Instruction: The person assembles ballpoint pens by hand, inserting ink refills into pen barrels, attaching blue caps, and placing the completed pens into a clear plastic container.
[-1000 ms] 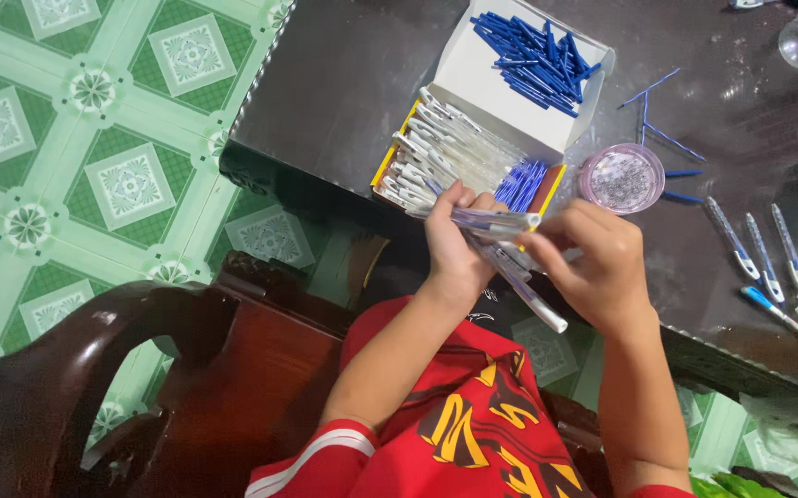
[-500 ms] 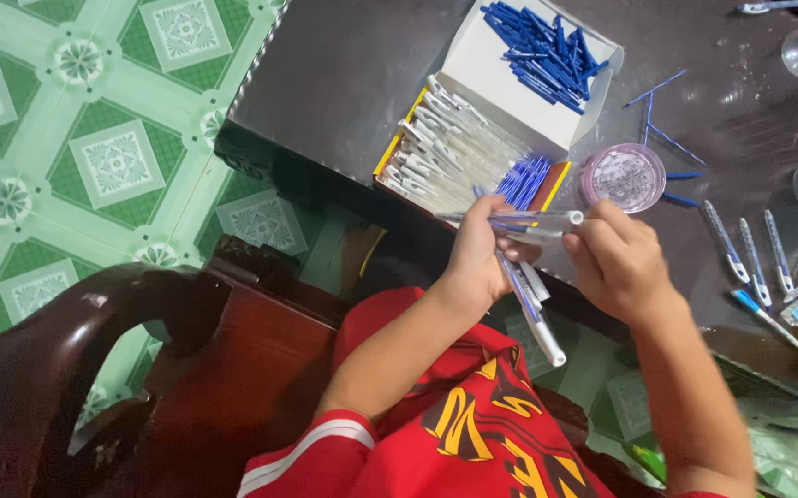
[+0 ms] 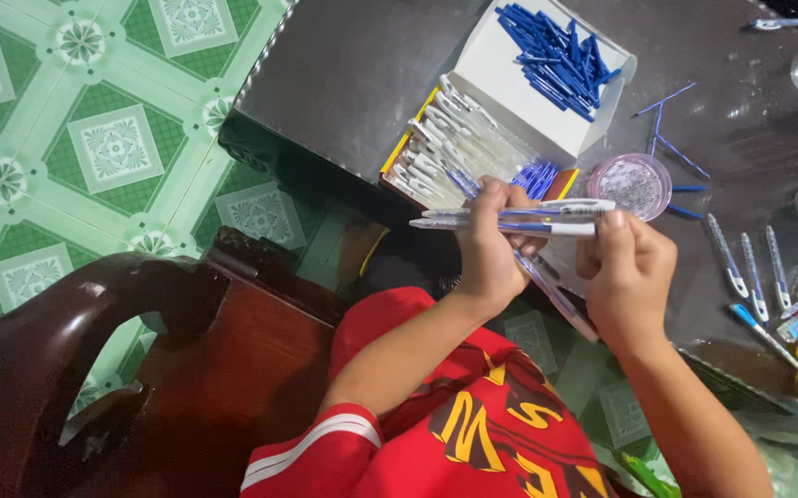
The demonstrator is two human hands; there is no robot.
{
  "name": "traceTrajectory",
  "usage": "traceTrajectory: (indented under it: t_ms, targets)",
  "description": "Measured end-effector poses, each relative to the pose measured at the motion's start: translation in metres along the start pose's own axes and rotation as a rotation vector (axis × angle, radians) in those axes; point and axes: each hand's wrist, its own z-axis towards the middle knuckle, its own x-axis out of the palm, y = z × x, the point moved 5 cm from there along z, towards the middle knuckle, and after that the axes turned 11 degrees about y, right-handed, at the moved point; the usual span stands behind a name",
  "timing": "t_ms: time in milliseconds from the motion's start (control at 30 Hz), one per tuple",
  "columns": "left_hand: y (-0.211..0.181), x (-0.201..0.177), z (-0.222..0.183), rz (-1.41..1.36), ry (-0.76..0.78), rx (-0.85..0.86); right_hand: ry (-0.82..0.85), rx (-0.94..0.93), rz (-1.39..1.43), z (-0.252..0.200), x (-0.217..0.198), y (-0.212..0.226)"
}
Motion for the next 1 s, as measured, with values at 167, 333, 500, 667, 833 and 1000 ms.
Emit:
traceTrajectory:
  t_ms: [167, 333, 500, 667, 833, 1000]
  targets:
    - [0.006, -0.014, 0.01, -0.053, -0.002, -0.034, 0.051, 0.058, -0.048, 0.006, -0.017, -0.003]
    - [0.006, -0.014, 0.013, -0.107, -0.002, -0.057, 0.259, -0.039, -0.305, 0.011, -0.028, -0.008]
    - [0.005, -0.01, 0.011, -0.111, 0.0, -0.013, 0.178, -0.063, -0.251, 0.011, -0.028, 0.0]
    - [0.002, -0.016, 0.013, -0.17, 0.014, 0.004, -0.019, 0.078, 0.134, 0.019, -0.047, -0.024]
    - [0.006, -0.024, 0.017, -0.159, -0.025, -0.025, 0.041, 0.113, 0.035, 0.017, -0.061, -0.019]
    - [0.009, -0.028, 0.016, -0.156, -0.02, -0.024, 0.193, 0.014, -0.281, 0.013, -0.044, -0.001]
